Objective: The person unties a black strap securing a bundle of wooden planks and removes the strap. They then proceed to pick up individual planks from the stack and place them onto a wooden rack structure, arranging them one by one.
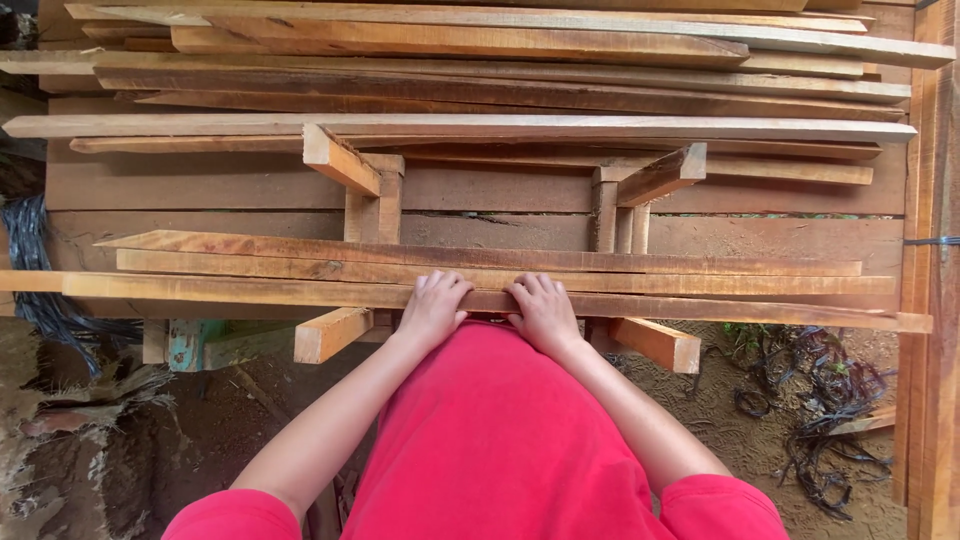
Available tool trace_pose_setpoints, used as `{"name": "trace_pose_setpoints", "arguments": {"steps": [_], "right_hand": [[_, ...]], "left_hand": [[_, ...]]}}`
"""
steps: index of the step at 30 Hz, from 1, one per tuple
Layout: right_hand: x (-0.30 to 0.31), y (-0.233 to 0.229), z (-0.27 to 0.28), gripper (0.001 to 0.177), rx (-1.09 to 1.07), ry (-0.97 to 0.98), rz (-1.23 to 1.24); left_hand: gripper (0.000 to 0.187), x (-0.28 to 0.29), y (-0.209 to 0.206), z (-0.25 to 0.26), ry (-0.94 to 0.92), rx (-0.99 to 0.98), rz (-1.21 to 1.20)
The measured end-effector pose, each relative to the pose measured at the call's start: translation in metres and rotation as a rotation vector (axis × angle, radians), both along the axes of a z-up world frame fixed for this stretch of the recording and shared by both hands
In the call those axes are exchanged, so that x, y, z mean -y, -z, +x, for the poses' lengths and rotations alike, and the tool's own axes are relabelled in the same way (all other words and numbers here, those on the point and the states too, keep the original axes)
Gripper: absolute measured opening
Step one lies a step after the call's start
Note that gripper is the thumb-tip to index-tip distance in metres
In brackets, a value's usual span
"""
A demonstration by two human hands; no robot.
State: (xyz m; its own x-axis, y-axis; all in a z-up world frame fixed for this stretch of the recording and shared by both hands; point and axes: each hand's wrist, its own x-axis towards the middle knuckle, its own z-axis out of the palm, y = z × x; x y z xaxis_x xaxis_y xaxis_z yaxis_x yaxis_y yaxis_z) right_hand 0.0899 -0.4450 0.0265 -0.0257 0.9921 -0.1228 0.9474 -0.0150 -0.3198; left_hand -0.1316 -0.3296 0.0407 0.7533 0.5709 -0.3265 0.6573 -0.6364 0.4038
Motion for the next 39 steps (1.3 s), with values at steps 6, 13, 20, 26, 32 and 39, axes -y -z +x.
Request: {"name": "trace_pose_setpoints", "arguments": {"steps": [6,13,20,26,32,39], "right_hand": [[-0.012,0.006,0.001,0.049,0.091,-0.134,-0.077],[-0.011,0.016,0.011,0.049,0.001,-0.185,0.002],[-0.02,-0.013,0.01,0.045,-0.146,-0.143,0.046],[-0.043,-0.002,0.021,0.03,-0.163,-0.062,0.157],[-0.065,0.016,0.027,0.03,-0.089,0.13,0.114],[-0.091,0.009,0.028,0.036,-0.163,0.368,-0.266]], "left_hand": [[0.051,-0.01,0.034,-0.005,0.102,0.026,0.015],[0.048,-0.012,0.035,-0.017,0.186,0.166,0.08],[0.044,-0.018,0.021,-0.007,0.07,0.214,-0.011],[0.033,-0.035,0.043,0.013,-0.018,0.154,0.013],[0.038,-0.051,0.075,0.027,-0.131,0.042,0.148],[0.028,-0.072,0.067,0.048,-0.291,-0.108,0.038]]}}
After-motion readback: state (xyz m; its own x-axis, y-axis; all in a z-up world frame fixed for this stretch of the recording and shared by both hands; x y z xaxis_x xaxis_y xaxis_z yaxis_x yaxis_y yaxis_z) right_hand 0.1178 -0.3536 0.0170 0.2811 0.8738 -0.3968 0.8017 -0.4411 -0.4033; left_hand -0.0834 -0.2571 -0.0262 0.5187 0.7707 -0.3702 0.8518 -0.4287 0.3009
